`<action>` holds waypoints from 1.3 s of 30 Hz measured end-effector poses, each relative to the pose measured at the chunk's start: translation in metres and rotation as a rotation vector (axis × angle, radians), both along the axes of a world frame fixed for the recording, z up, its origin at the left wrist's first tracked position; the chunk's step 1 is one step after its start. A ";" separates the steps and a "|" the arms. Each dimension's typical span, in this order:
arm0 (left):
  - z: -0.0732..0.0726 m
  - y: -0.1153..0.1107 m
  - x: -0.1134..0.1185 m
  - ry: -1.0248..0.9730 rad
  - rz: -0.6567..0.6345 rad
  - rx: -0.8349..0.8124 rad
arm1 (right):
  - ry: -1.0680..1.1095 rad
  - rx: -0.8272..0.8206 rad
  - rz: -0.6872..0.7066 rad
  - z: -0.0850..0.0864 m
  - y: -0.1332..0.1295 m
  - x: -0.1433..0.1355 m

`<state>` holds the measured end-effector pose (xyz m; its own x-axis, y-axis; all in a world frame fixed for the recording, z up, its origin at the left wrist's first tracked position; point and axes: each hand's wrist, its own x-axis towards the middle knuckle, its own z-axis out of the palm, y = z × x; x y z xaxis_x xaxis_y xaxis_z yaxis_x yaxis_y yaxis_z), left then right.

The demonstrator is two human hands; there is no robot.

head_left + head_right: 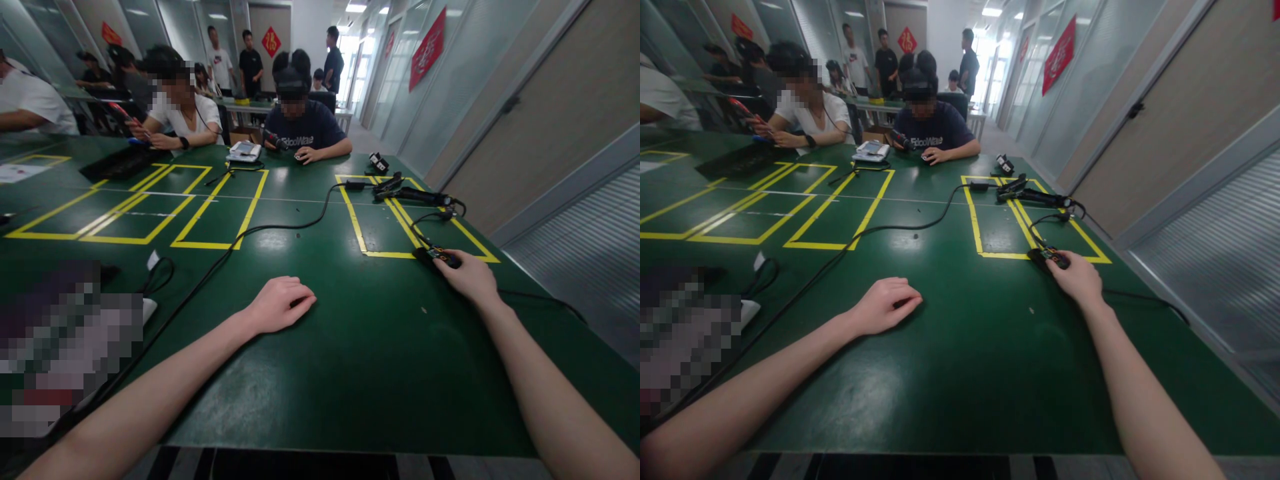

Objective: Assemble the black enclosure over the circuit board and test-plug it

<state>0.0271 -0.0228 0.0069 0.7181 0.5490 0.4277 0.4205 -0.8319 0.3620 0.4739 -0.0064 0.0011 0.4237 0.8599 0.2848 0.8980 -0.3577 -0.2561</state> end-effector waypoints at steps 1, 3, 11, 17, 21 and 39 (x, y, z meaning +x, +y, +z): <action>0.000 0.000 0.000 -0.003 -0.003 -0.001 | 0.022 -0.019 0.006 0.000 0.001 -0.010; 0.000 0.001 0.000 -0.011 -0.009 -0.005 | 0.053 0.007 0.098 -0.002 0.000 -0.036; 0.007 -0.002 -0.001 -0.155 -0.042 -0.006 | 0.264 -0.068 0.988 0.009 -0.041 -0.156; 0.009 -0.006 0.002 -0.157 -0.167 -0.034 | 0.161 -0.187 1.243 0.023 -0.064 -0.181; 0.005 -0.005 0.005 -0.057 -0.109 0.002 | 0.156 -0.116 1.254 0.017 -0.059 -0.175; 0.003 -0.005 0.002 -0.039 -0.067 -0.078 | 0.145 0.009 1.215 0.012 -0.048 -0.163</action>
